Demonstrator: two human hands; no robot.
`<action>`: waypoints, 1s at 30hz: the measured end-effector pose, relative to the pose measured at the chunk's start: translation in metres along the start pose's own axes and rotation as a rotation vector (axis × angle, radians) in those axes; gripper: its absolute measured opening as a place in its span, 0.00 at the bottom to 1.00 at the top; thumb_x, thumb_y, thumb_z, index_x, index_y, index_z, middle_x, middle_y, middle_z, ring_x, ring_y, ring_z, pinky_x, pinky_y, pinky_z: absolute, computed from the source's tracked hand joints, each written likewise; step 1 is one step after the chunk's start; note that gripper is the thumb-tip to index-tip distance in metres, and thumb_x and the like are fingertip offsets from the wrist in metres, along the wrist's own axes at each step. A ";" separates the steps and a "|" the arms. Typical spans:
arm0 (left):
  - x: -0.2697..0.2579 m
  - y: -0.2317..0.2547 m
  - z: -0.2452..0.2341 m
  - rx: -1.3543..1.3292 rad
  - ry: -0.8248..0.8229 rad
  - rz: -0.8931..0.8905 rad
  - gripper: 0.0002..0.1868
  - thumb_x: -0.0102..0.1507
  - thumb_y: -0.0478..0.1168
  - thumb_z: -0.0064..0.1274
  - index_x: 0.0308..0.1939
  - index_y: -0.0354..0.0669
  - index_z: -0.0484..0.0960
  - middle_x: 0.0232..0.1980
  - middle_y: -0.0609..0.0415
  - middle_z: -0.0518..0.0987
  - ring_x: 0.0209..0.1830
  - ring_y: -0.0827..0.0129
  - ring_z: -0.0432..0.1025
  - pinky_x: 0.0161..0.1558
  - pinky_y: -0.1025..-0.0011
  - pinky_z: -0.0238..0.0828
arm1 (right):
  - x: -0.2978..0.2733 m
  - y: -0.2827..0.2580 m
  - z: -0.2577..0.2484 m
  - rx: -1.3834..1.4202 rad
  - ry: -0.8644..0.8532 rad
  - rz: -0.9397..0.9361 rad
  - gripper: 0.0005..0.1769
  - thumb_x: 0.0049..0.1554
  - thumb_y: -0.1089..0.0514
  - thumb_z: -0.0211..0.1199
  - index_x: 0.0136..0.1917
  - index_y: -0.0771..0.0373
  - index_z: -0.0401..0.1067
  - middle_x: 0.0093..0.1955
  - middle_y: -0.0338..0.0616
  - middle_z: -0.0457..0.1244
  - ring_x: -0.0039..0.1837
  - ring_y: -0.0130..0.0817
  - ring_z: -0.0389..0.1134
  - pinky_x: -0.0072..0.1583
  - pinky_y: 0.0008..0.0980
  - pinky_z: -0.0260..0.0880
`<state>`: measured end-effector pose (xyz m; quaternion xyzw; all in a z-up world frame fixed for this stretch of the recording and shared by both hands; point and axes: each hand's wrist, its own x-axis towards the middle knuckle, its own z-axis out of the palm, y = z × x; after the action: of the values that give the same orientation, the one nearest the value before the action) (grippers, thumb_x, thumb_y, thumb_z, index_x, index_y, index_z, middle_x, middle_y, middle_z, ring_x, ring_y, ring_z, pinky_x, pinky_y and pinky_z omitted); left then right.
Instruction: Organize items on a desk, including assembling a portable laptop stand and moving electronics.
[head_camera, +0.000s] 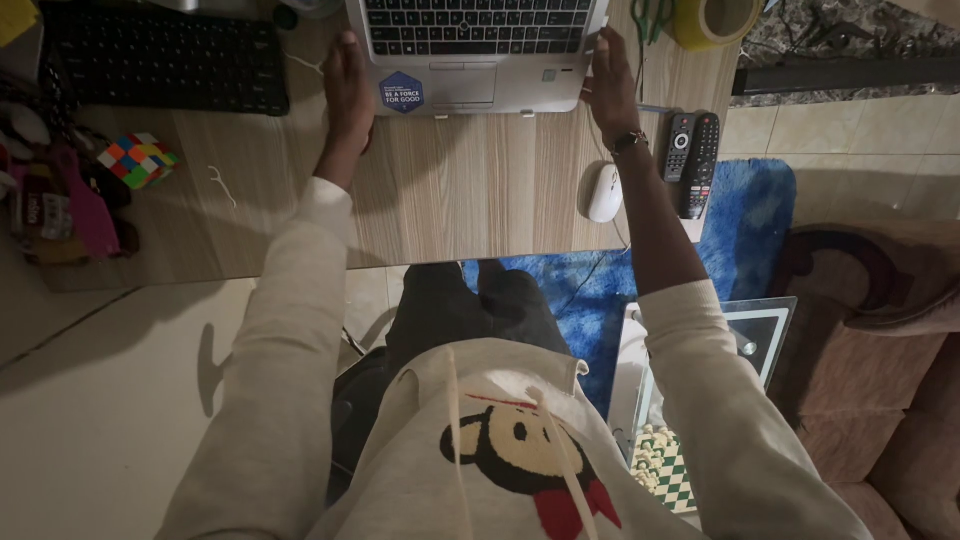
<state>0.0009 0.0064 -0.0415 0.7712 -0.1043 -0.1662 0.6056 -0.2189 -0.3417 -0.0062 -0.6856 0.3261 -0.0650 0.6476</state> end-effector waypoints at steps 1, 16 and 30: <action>0.001 0.004 0.000 -0.096 -0.042 -0.038 0.30 0.76 0.62 0.32 0.59 0.41 0.77 0.52 0.51 0.79 0.54 0.65 0.73 0.60 0.62 0.70 | 0.006 0.012 -0.004 0.049 -0.030 -0.014 0.28 0.71 0.39 0.42 0.78 0.52 0.52 0.68 0.42 0.63 0.63 0.42 0.75 0.56 0.34 0.83; 0.015 0.010 0.008 -0.143 -0.036 -0.096 0.33 0.74 0.64 0.29 0.53 0.39 0.78 0.48 0.51 0.81 0.49 0.68 0.75 0.55 0.65 0.72 | 0.045 0.013 0.015 0.600 0.009 -0.112 0.15 0.73 0.52 0.48 0.68 0.56 0.69 0.42 0.27 0.61 0.37 0.17 0.57 0.38 0.21 0.57; 0.007 0.006 0.029 0.146 0.143 0.052 0.28 0.74 0.62 0.29 0.49 0.43 0.73 0.40 0.53 0.76 0.41 0.65 0.74 0.48 0.62 0.71 | -0.024 -0.023 0.077 -0.742 0.496 -0.229 0.27 0.67 0.51 0.52 0.77 0.59 0.56 0.72 0.55 0.55 0.63 0.43 0.68 0.53 0.34 0.80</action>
<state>-0.0036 -0.0232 -0.0424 0.8202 -0.0923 -0.0870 0.5579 -0.1897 -0.2657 0.0117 -0.8664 0.3945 -0.1774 0.2495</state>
